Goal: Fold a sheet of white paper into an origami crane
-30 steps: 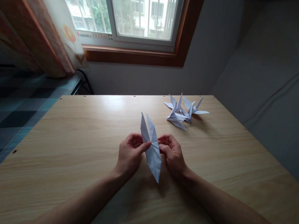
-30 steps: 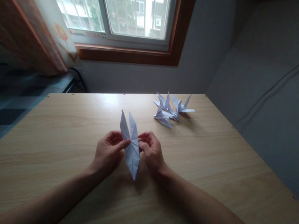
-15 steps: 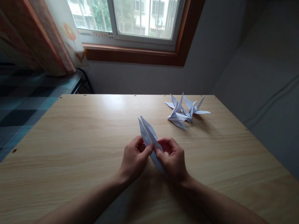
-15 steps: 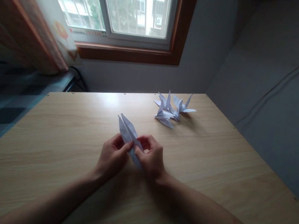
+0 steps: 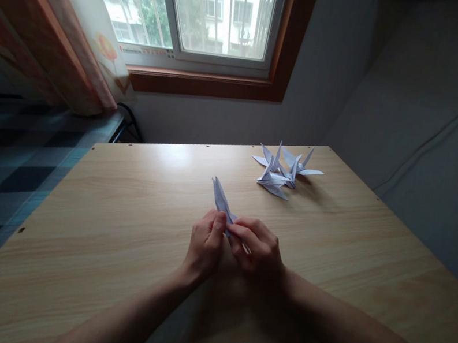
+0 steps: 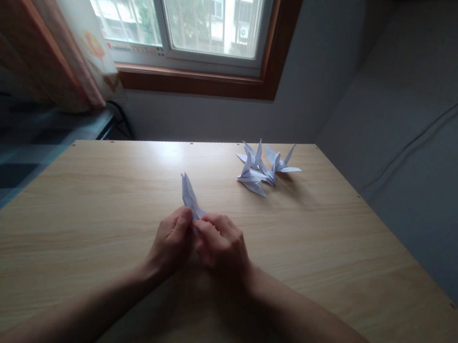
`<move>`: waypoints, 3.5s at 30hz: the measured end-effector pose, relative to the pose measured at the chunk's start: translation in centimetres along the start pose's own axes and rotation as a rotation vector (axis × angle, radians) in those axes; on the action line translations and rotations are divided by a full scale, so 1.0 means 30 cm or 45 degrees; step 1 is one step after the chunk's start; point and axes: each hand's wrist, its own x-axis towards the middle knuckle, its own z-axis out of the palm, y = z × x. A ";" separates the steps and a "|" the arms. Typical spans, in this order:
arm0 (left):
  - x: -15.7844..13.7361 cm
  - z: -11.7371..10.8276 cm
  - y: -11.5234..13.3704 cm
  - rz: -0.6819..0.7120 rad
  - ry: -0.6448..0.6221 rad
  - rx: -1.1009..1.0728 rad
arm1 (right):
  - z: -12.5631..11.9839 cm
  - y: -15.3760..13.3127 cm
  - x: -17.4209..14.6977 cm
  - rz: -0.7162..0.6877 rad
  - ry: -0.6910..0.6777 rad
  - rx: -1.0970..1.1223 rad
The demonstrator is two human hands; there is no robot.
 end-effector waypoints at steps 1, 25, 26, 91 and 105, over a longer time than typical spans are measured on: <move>-0.001 -0.001 -0.001 -0.001 -0.014 -0.009 | -0.001 0.002 -0.001 -0.017 -0.004 -0.006; -0.011 0.025 0.025 -0.208 -0.151 -0.569 | -0.002 -0.011 0.011 0.163 0.128 0.062; -0.012 0.024 0.025 -0.212 -0.146 -0.574 | -0.003 -0.010 0.011 0.133 0.120 0.055; 0.012 0.013 0.035 -0.361 -0.083 -0.613 | 0.013 0.070 0.000 0.821 0.121 0.976; 0.007 0.010 0.018 -0.202 -0.086 -0.563 | 0.010 0.110 0.005 0.804 0.127 0.936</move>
